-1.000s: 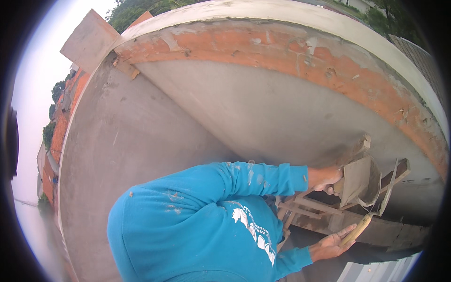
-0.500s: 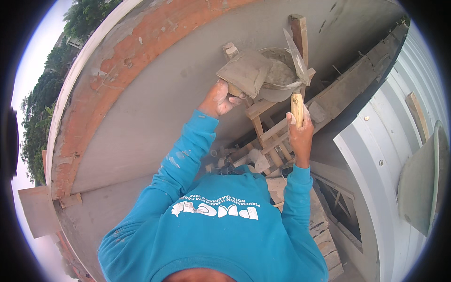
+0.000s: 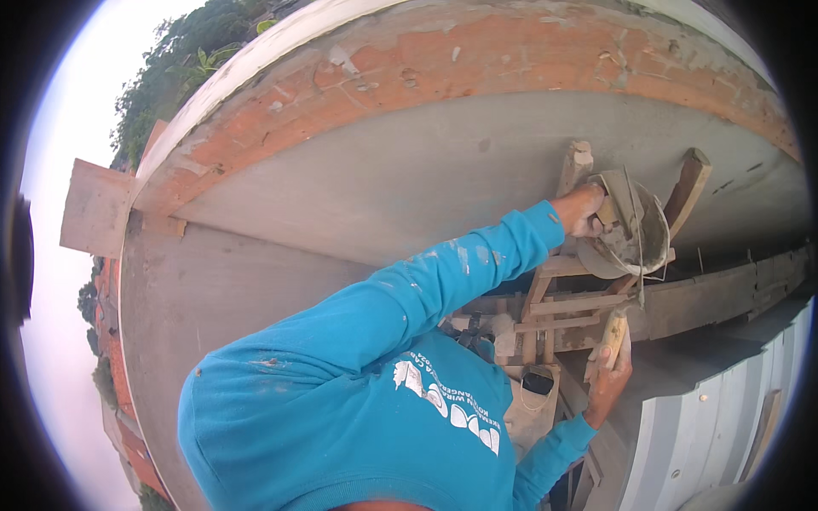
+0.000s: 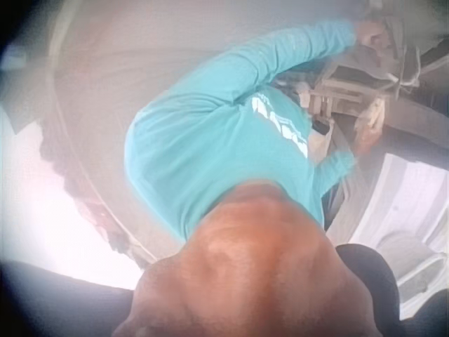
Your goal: The person applies and smooths wet plaster onto a curved exterior wall using a trowel and a wooden float. They repeatedly scoop plaster from a bucket, spread it along the wall's edge, and level the surface with the float.
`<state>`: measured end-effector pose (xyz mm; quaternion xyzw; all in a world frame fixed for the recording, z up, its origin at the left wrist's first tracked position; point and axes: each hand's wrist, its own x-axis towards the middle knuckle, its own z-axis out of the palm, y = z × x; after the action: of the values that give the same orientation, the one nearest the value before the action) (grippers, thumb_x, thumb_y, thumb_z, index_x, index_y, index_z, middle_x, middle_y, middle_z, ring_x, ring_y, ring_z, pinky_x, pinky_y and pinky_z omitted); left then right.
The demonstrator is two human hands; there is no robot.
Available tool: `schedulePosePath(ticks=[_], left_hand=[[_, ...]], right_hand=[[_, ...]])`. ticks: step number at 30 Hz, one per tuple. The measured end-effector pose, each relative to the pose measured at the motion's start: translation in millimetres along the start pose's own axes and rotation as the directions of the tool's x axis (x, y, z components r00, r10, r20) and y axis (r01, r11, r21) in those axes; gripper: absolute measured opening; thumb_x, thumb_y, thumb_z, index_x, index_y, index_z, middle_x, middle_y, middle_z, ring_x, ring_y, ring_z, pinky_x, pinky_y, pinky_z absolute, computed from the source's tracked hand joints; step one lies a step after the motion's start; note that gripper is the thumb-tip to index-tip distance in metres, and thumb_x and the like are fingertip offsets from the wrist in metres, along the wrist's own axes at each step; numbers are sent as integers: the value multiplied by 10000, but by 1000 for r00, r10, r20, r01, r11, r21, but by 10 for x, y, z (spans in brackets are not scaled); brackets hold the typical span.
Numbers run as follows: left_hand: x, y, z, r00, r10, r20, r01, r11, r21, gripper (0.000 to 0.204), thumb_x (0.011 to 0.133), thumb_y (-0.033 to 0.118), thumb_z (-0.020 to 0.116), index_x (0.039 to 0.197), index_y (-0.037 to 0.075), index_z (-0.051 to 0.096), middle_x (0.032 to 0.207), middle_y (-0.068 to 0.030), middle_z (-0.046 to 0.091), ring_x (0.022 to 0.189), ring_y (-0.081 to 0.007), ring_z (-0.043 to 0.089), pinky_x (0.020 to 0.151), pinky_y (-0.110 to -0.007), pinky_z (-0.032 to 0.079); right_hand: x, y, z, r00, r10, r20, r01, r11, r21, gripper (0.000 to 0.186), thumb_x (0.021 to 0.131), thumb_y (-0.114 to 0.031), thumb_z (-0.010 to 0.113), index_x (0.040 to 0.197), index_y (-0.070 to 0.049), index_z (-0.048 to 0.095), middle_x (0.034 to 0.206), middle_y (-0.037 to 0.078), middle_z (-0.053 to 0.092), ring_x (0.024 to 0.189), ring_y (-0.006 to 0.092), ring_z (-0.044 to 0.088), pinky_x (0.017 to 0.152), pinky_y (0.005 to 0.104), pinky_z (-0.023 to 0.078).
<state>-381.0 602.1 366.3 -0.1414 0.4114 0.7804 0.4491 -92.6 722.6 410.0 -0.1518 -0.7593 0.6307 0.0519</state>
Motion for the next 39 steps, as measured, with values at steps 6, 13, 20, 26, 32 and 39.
schedulePosePath(ticks=[6,13,20,26,32,39], left_hand=[[656,-161,29,994,72,-83,-66,995,74,411,1023,361,341,896,113,643,756,-76,656,498,-218,556,363,-292,327],[427,-125,-88,996,53,-78,-48,997,65,242,987,237,437,926,140,651,736,-35,665,507,-167,603,354,-240,360],[252,-94,-122,979,-6,-205,16,999,50,226,976,253,463,910,133,643,750,-46,653,560,-159,606,348,-222,325],[-103,-64,-113,999,31,-21,-30,997,71,228,980,267,462,920,131,634,768,-39,647,565,-160,586,349,-214,312],[-808,-56,-414,992,62,106,-68,996,57,304,1042,289,353,1120,80,560,888,-98,662,566,-179,580,316,-191,283],[-994,-75,-402,996,60,-60,-61,998,-14,321,1068,303,308,1111,44,492,913,-151,598,546,-177,506,321,-195,289]], right_hand=[[-16,218,-103,999,-28,22,30,995,-99,740,947,-503,556,1484,-25,381,734,40,503,495,98,422,413,239,325],[234,334,-216,994,1,114,20,983,-180,694,972,-472,523,1490,-35,378,719,39,488,505,99,431,425,244,332],[343,346,-163,993,40,112,-14,974,-224,661,980,-445,517,1481,-31,397,729,35,494,534,97,430,461,261,342],[583,506,-56,997,33,73,-18,978,-208,600,993,-377,534,1465,-25,419,724,7,487,538,65,419,442,245,317],[742,415,24,985,172,6,-172,984,33,540,992,-337,581,1428,-36,477,731,-14,524,490,31,390,403,222,285],[659,347,-30,981,171,-88,-170,985,16,519,971,-300,610,1389,-7,517,1000,59,635,797,87,550,682,235,447]])
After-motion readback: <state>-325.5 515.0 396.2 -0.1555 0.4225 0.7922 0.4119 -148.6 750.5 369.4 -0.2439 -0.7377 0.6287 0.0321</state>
